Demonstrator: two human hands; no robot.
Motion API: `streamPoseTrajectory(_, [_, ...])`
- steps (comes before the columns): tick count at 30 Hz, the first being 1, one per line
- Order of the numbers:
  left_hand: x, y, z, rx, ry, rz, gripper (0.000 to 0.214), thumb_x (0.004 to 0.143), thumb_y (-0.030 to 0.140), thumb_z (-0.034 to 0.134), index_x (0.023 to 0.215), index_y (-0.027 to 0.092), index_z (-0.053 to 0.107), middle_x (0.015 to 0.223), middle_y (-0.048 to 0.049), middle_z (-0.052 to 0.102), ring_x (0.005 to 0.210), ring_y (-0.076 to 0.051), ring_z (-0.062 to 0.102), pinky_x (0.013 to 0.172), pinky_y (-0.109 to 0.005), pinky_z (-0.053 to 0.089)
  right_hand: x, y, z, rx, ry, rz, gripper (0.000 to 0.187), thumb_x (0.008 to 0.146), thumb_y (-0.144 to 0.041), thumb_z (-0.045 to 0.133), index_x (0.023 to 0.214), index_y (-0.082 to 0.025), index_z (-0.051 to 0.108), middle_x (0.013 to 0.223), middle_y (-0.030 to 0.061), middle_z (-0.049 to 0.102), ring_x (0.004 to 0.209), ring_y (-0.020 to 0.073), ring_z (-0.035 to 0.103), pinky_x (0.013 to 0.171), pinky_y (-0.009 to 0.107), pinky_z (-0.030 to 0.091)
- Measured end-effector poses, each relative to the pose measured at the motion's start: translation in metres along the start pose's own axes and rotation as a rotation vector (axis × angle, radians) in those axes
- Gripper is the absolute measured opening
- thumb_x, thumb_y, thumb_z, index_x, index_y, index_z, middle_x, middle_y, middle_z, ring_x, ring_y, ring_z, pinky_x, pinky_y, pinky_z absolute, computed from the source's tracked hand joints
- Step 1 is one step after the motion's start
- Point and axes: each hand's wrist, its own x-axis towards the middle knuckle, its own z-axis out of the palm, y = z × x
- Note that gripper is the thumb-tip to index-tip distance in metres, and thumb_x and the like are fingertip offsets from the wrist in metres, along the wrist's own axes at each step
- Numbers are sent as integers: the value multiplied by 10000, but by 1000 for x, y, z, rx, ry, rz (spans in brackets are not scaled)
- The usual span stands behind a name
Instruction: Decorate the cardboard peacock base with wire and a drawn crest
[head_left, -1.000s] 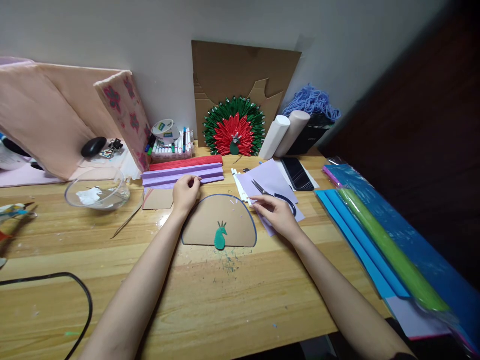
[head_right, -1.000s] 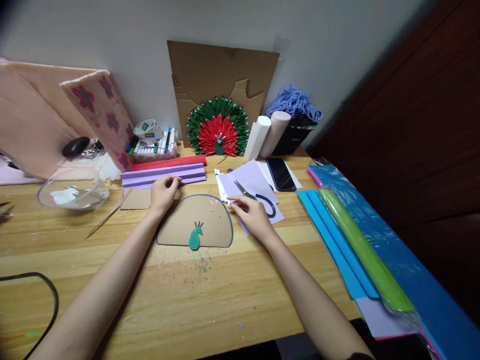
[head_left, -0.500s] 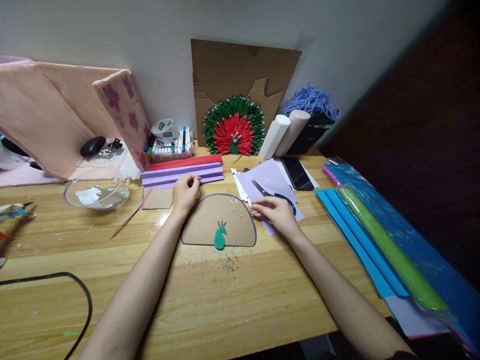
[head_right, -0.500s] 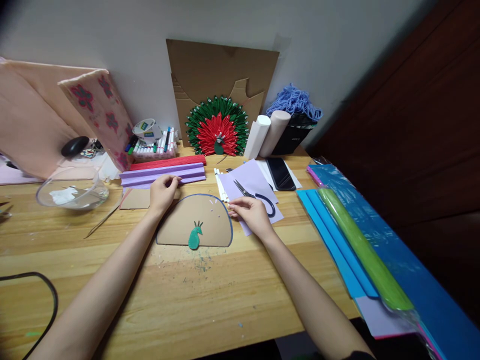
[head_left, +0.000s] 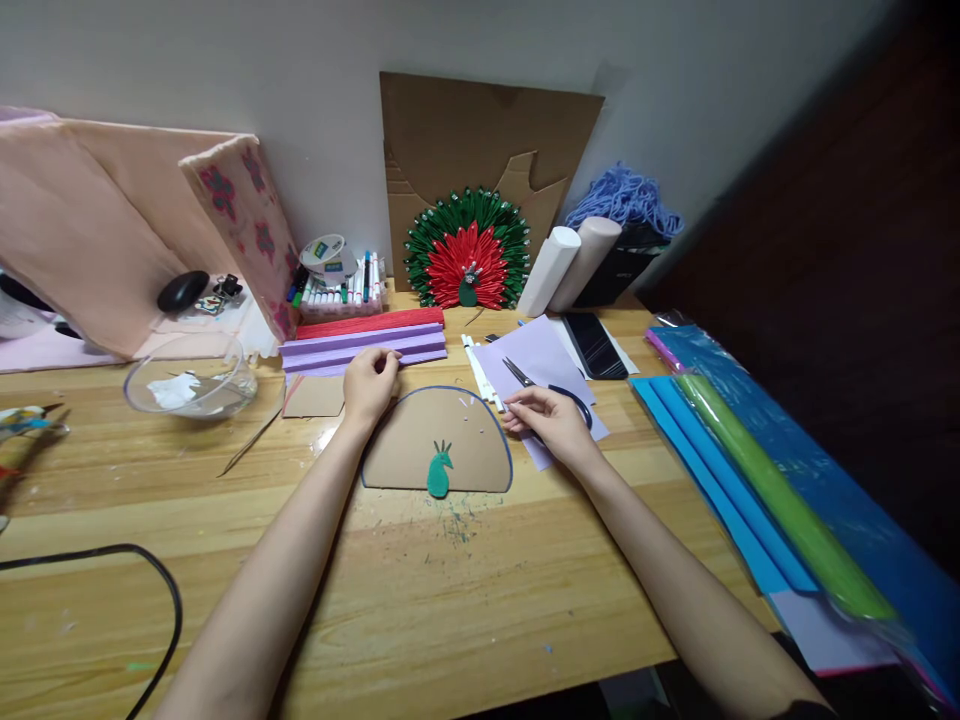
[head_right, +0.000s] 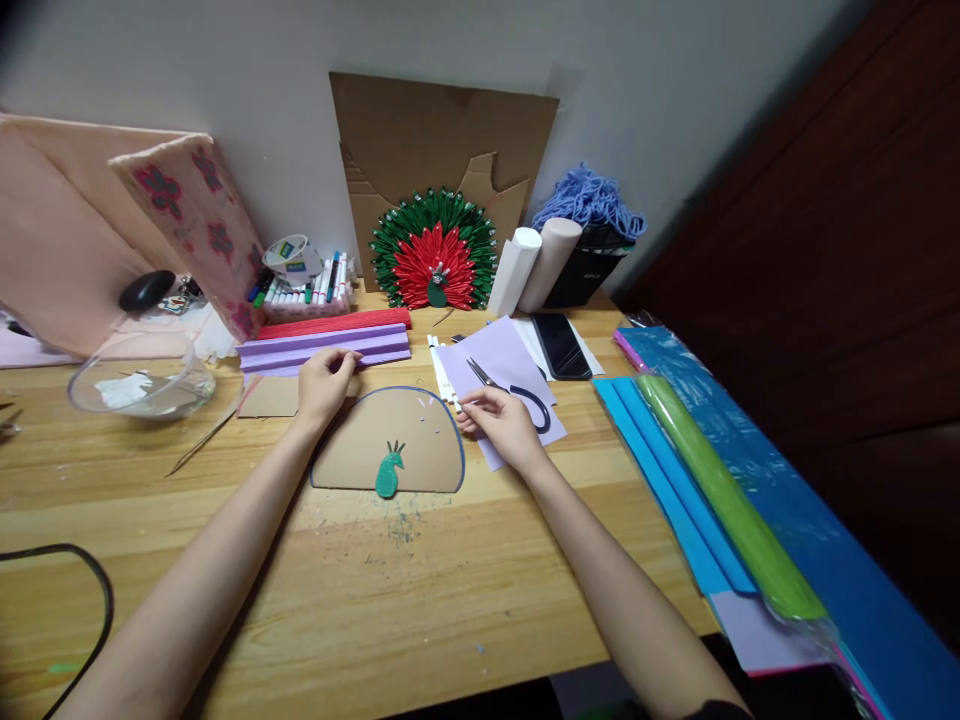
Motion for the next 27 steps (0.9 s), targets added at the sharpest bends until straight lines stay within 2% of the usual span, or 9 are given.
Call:
streamPoseTrajectory(5, [0, 0, 0, 5, 0, -3, 243, 799, 267, 465, 777, 164, 685, 817, -45, 690, 793, -167, 610, 748, -270, 441, -2, -1, 3, 50, 8, 42, 309, 611, -383, 770, 791, -150, 680, 749, 59, 720, 715, 168, 692, 696, 269, 573])
streamPoseTrajectory(11, [0, -1, 0, 4, 0, 3, 245, 797, 265, 465, 776, 159, 685, 814, -50, 691, 790, -171, 611, 741, -274, 441, -3, -4, 3, 88, 25, 76, 287, 580, -354, 792, 747, -147, 684, 729, 59, 725, 702, 169, 696, 700, 260, 573])
streamPoseTrajectory(19, [0, -3, 1, -1, 1, 2, 244, 801, 272, 466, 780, 165, 685, 822, -45, 693, 796, -168, 615, 752, -270, 443, -2, -2, 3, 32, 12, -15, 293, 669, -371, 728, 882, -174, 687, 792, 53, 730, 747, 169, 695, 713, 281, 570])
streamPoseTrajectory(22, [0, -3, 1, 0, -2, -4, 244, 802, 274, 467, 784, 168, 686, 824, -44, 694, 798, -169, 615, 750, -269, 443, -3, -1, 3, 29, 24, -13, 270, 658, -377, 736, 816, -162, 694, 787, 65, 731, 704, 166, 694, 670, 267, 570])
streamPoseTrajectory(27, [0, -1, 1, 3, -3, -4, 244, 801, 274, 466, 781, 168, 686, 825, -44, 694, 800, -168, 614, 751, -267, 442, -5, -1, 4, 17, 58, 25, 250, 599, -358, 777, 692, -147, 680, 656, 54, 709, 590, 152, 667, 563, 241, 542])
